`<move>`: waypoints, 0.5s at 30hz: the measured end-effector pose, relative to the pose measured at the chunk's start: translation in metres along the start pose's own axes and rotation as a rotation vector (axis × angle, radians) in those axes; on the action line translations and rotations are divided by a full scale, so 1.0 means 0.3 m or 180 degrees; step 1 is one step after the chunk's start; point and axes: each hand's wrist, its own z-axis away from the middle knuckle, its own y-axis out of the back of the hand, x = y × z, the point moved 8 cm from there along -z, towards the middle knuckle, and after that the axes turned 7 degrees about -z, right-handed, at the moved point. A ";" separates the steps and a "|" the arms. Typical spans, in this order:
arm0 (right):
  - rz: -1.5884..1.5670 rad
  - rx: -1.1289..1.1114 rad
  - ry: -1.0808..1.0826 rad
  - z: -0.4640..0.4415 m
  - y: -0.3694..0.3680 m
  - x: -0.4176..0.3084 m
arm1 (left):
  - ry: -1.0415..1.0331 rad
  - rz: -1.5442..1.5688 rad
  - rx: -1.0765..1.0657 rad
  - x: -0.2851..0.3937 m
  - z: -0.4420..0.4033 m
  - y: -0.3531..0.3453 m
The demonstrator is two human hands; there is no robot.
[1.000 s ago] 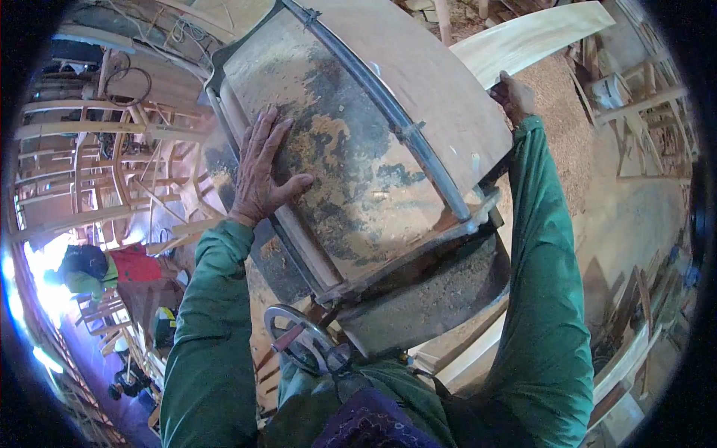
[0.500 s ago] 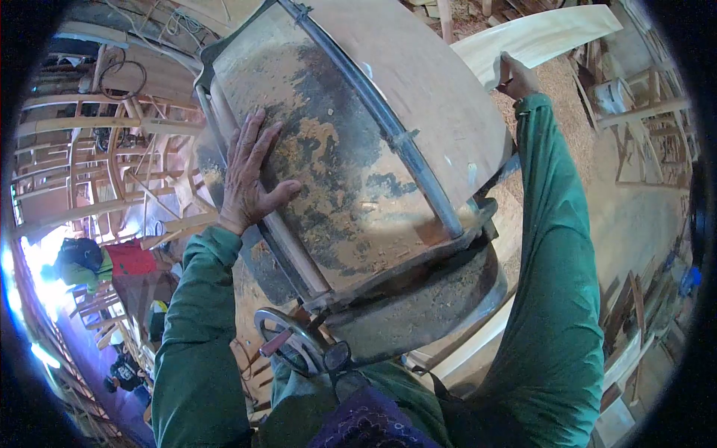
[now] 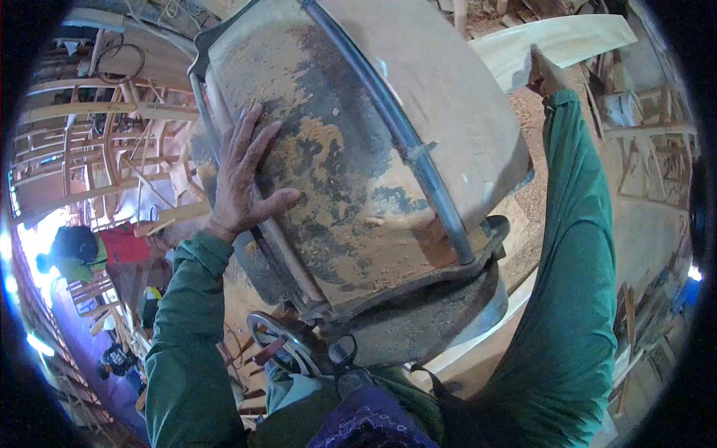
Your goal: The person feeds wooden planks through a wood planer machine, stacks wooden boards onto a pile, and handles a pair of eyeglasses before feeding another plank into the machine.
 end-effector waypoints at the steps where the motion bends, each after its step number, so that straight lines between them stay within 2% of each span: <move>1: 0.1828 0.0314 0.0051 0.115 0.009 -0.109 | 0.0017 0.0028 0.0042 -0.001 -0.005 0.004; 2: 0.3332 0.0564 0.0222 0.204 -0.011 -0.216 | -0.0005 -0.0015 0.0023 0.002 -0.004 0.005; 3: 0.4260 0.0757 0.0495 0.282 -0.076 -0.300 | -0.0008 -0.0044 0.0000 0.004 -0.002 0.002; 5: 0.5000 0.1133 0.1275 0.394 -0.249 -0.379 | -0.0006 -0.0149 -0.0003 -0.001 -0.002 0.002; 7: 0.5280 0.0474 0.2069 0.430 -0.425 -0.378 | 0.0059 -0.0166 -0.0065 -0.006 -0.010 -0.001; 10: 0.5630 -0.0753 0.2046 0.380 -0.562 -0.277 | 0.0074 -0.0162 -0.0091 -0.006 -0.013 0.008; 14: 0.5640 -0.0521 0.2269 0.284 -0.548 -0.226 | 0.0017 -0.0155 -0.0071 -0.010 -0.010 0.002; 15: 0.5750 -0.0666 0.2680 0.278 -0.544 -0.207 | -0.0035 -0.0127 -0.0033 -0.008 -0.012 -0.001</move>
